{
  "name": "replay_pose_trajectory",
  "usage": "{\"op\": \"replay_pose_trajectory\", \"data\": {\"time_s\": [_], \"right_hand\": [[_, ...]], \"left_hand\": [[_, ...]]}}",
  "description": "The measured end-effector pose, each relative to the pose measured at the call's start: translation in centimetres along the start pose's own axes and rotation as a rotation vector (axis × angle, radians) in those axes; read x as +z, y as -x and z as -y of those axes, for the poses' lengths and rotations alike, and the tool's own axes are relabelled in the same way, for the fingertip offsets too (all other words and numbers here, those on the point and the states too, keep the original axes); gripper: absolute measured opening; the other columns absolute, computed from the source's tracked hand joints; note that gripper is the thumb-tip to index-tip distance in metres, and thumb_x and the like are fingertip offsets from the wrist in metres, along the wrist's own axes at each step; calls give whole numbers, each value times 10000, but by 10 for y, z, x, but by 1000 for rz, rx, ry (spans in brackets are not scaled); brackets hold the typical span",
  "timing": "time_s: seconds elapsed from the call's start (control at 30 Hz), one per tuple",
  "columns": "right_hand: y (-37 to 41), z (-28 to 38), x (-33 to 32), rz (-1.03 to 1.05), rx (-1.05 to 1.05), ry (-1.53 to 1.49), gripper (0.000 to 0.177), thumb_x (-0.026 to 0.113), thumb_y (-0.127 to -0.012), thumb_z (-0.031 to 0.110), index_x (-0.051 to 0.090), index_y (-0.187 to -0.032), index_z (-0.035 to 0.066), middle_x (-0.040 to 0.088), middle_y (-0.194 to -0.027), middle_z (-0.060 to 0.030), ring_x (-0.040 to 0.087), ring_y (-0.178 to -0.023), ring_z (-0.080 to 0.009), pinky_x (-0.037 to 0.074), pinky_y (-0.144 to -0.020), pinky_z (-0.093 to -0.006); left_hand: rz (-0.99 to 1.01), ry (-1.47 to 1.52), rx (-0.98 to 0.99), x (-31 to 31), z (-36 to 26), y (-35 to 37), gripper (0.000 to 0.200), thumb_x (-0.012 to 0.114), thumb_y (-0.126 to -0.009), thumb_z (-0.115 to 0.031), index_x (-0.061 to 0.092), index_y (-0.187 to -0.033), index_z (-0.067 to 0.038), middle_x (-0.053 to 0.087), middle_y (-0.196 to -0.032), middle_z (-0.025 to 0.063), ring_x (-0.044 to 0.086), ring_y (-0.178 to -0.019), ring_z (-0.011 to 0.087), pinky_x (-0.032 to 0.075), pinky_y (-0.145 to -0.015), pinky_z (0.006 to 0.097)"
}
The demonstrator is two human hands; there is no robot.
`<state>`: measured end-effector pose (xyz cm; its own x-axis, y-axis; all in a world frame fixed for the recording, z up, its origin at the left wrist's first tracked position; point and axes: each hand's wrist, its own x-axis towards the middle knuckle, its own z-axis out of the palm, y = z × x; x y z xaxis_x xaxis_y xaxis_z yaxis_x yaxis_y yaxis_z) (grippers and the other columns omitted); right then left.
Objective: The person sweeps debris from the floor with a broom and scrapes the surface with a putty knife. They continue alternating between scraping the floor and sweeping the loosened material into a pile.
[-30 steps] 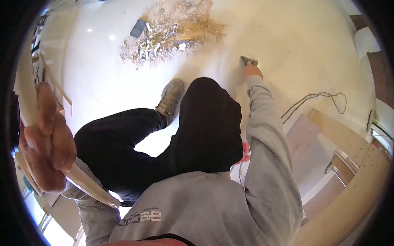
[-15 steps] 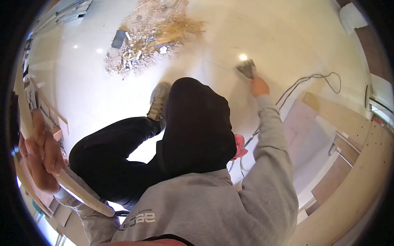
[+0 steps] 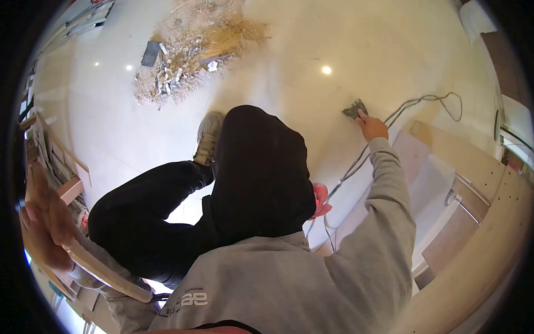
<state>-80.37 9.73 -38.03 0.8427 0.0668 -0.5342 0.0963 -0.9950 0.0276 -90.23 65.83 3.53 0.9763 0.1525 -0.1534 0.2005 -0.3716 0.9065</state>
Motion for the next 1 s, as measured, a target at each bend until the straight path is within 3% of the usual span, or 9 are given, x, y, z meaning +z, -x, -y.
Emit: {"op": "replay_pose_trajectory", "data": {"time_s": [0.2,0.33,0.43,0.63,0.7,0.77,0.87,0.97,1.0], "right_hand": [[-42,46,-17,-25,48,-1,401,452,-883,465,475,-1269,361,644,-1023,-73,609,-924,-278,481,-789,-402],[-62,13,-24,-27,-58,-31,406,461,-876,478,482,-1264,362,635,-1058,-74,600,-959,-279,471,-820,-390],[-80,10,-24,-41,-111,10,401,488,-868,465,490,-1257,366,632,-1071,-73,592,-986,-270,463,-837,-388],[-149,163,-57,-51,-214,-83,462,493,-860,495,439,-1300,362,598,-1150,-93,565,-1045,-298,445,-876,-392],[-145,164,-66,-40,-214,-104,488,507,-853,488,417,-1315,361,600,-1144,-99,570,-1039,-295,448,-875,-392],[-141,146,-68,-94,-204,-169,549,535,-839,481,380,-1346,336,599,-1149,-108,574,-1036,-297,448,-878,-381],[-129,56,-48,-167,-109,-276,607,570,-823,469,369,-1365,283,591,-1166,-125,575,-1037,-297,442,-885,-368],[-110,-2,-51,-28,-31,-193,606,570,-823,467,380,-1361,265,586,-1168,-142,575,-1042,-298,441,-887,-369],[-110,-11,-50,15,-10,-135,604,570,-819,469,381,-1359,273,584,-1174,-130,567,-1051,-297,440,-891,-372]], "left_hand": [[75,123,-63,-4,-2,-1,222,424,-945,-306,360,-921,-94,464,-501,8,513,-380,110,482,-408,183],[253,119,-143,-38,-12,-11,229,422,-943,-315,382,-930,-90,507,-534,38,563,-429,146,534,-483,219],[167,84,-80,-16,1,1,254,409,-947,-330,389,-960,-77,503,-536,31,546,-415,133,514,-454,209],[59,57,0,1,0,8,316,382,-954,-358,403,-1019,-50,494,-540,17,511,-387,105,474,-398,190],[55,55,-3,1,0,7,339,373,-956,-367,408,-1038,-40,491,-541,12,500,-377,96,461,-379,183],[90,73,-12,-3,3,6,363,364,-959,-377,412,-1058,-31,488,-542,8,488,-368,87,447,-360,177],[296,184,30,-23,20,3,329,341,-970,-344,419,-1047,-33,520,-596,17,489,-376,77,452,-368,169],[449,267,62,-31,20,0,289,322,-980,-306,423,-1026,-40,552,-649,28,497,-390,71,463,-385,165],[371,222,-49,-31,10,-2,160,484,-902,-183,402,-943,-52,562,-611,36,552,-439,117,502,-451,185]]}}
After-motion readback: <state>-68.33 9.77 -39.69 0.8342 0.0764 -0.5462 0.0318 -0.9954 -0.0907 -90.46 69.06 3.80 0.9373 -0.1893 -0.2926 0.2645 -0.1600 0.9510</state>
